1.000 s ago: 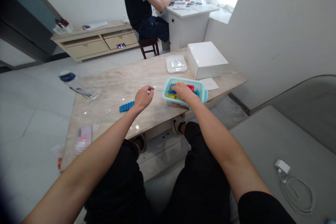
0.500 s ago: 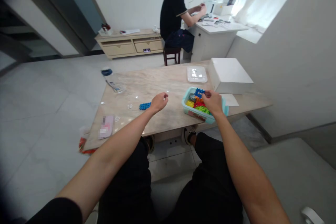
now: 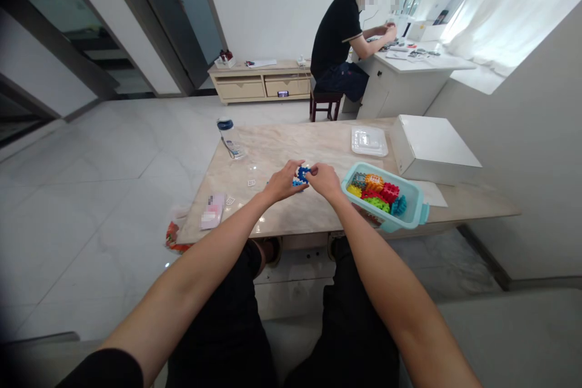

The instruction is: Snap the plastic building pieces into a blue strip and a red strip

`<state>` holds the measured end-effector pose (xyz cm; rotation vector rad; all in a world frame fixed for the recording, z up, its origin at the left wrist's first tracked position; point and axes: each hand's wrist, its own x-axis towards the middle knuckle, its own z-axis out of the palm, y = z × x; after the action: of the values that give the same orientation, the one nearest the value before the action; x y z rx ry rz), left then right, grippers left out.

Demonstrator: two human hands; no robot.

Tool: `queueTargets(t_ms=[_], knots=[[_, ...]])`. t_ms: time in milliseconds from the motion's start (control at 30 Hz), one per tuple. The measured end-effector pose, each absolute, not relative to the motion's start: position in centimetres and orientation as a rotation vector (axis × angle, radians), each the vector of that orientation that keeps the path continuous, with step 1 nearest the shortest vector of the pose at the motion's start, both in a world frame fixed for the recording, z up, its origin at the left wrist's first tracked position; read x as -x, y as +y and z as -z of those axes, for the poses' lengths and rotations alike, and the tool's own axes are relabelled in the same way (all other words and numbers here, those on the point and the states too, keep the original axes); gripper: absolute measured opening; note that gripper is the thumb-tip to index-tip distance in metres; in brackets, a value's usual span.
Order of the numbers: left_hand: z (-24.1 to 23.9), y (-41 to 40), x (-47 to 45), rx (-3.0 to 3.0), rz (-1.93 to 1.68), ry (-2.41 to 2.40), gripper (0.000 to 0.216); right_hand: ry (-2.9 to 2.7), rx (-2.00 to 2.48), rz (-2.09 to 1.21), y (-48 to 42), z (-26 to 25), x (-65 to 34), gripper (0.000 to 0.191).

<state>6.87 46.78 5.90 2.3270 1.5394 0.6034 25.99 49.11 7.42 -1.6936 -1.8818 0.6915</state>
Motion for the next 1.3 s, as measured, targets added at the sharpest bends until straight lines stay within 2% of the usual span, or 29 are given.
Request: queueTargets(t_ms=[100, 167, 300, 433, 700, 833, 1100, 1300], knots=[[-6.1, 46.5, -4.9, -2.315, -0.576, 1.608, 0.058, -1.9, 1.655, -0.814, 49.5, -7.2, -23.0, 0.023], [-6.0, 46.5, -3.9, -2.303, -0.583, 1.633, 0.053, -1.899, 1.647, -0.837, 49.7, -7.1, -21.6, 0.022], [-5.4, 46.8, -2.3, -2.279, -0.579, 1.629, 0.058, -1.921, 1.641, -0.823, 50.1, -6.6, -20.1, 0.018], [-4.4, 47.3, -1.4, -2.244, -0.61, 1.565, 0.054, -1.883, 1.554, -0.978, 50.2, -5.7, -20.2, 0.017], [-3.1, 48.1, -0.4, -2.153, -0.886, 1.333, 0.05, -1.713, 1.326, -1.358, 50.0, -4.3, -21.5, 0.038], [-3.6, 47.9, -0.4, -2.033, -0.959, 1.281, 0.056, -1.615, 1.242, -1.726, 49.7, -4.2, -21.9, 0.051], [-4.6, 46.9, -0.5, -1.838, -1.013, 1.238, 0.059, -1.379, 0.98, -2.062, 49.9, -4.1, -21.9, 0.046], [-3.8, 47.0, -0.4, -1.858, -1.007, 1.161, 0.065, -1.346, 1.017, -2.039, 49.9, -4.4, -22.3, 0.044]])
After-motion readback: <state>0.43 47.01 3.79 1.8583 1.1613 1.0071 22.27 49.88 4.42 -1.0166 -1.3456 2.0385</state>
